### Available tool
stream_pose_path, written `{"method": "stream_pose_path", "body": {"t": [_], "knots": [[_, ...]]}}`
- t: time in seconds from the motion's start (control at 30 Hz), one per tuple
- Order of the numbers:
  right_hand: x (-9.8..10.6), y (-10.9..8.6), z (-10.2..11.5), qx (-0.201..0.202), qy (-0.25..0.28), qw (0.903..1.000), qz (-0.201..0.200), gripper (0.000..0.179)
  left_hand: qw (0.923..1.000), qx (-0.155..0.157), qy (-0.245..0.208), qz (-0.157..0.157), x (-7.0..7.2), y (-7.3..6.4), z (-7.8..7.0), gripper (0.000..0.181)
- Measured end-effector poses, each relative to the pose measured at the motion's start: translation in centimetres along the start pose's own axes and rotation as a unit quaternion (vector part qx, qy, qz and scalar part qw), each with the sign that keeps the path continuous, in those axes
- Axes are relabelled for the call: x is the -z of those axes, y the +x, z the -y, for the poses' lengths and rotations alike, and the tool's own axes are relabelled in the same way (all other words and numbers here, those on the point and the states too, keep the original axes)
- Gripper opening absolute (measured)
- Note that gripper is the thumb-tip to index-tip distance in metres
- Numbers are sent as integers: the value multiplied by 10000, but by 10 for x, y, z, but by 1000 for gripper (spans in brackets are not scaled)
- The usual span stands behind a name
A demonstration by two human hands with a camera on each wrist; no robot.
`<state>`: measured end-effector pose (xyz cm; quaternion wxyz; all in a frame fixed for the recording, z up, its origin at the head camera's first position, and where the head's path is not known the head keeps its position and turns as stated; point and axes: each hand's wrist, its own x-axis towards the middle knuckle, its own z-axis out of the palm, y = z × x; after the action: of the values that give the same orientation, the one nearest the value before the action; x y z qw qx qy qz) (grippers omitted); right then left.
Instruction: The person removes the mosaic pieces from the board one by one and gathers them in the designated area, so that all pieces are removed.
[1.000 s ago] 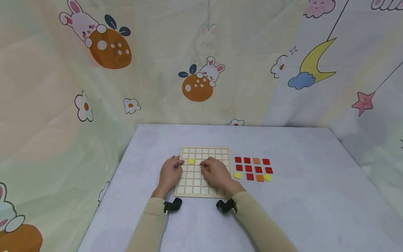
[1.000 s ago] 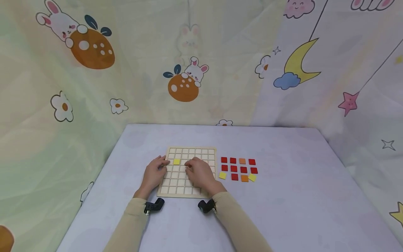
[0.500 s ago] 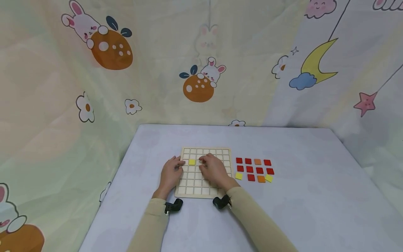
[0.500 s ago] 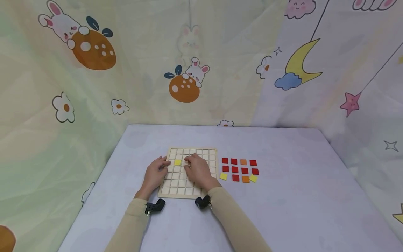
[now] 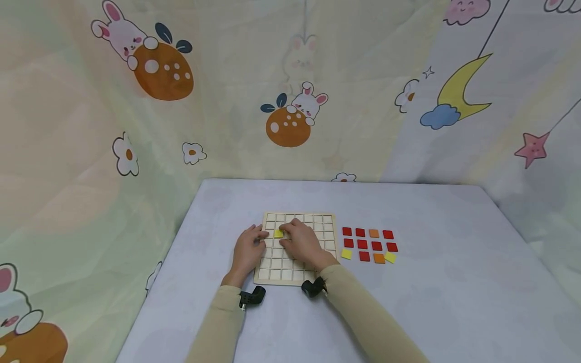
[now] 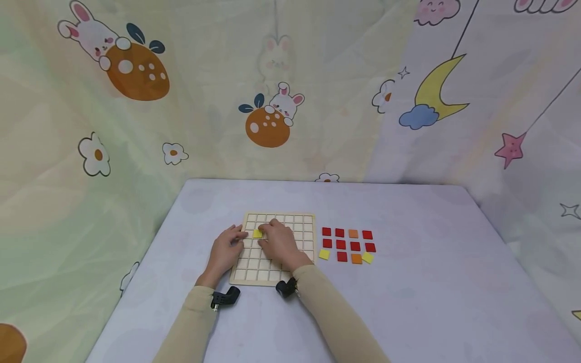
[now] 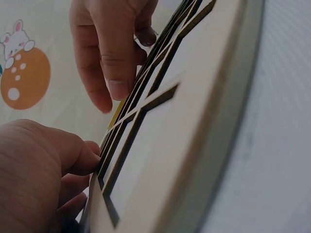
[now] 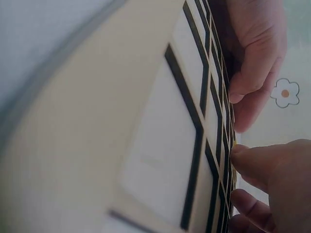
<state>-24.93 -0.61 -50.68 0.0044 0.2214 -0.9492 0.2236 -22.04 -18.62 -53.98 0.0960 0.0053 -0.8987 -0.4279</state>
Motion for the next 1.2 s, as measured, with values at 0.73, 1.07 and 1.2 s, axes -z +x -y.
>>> {"method": "stream_pose_path", "body": {"t": [0.73, 1.07, 1.2], "knots": [[-4, 10, 1, -60, 326, 9994, 27, 26, 10000, 19, 46, -25, -1, -1, -1, 26], [-2, 12, 3, -127, 539, 9984, -56, 28, 10000, 39, 17, -50, -1, 0, -1, 26], [-3, 12, 4, -113, 467, 9988, 2, 28, 10000, 26, 34, -45, -1, 0, -1, 26]]}}
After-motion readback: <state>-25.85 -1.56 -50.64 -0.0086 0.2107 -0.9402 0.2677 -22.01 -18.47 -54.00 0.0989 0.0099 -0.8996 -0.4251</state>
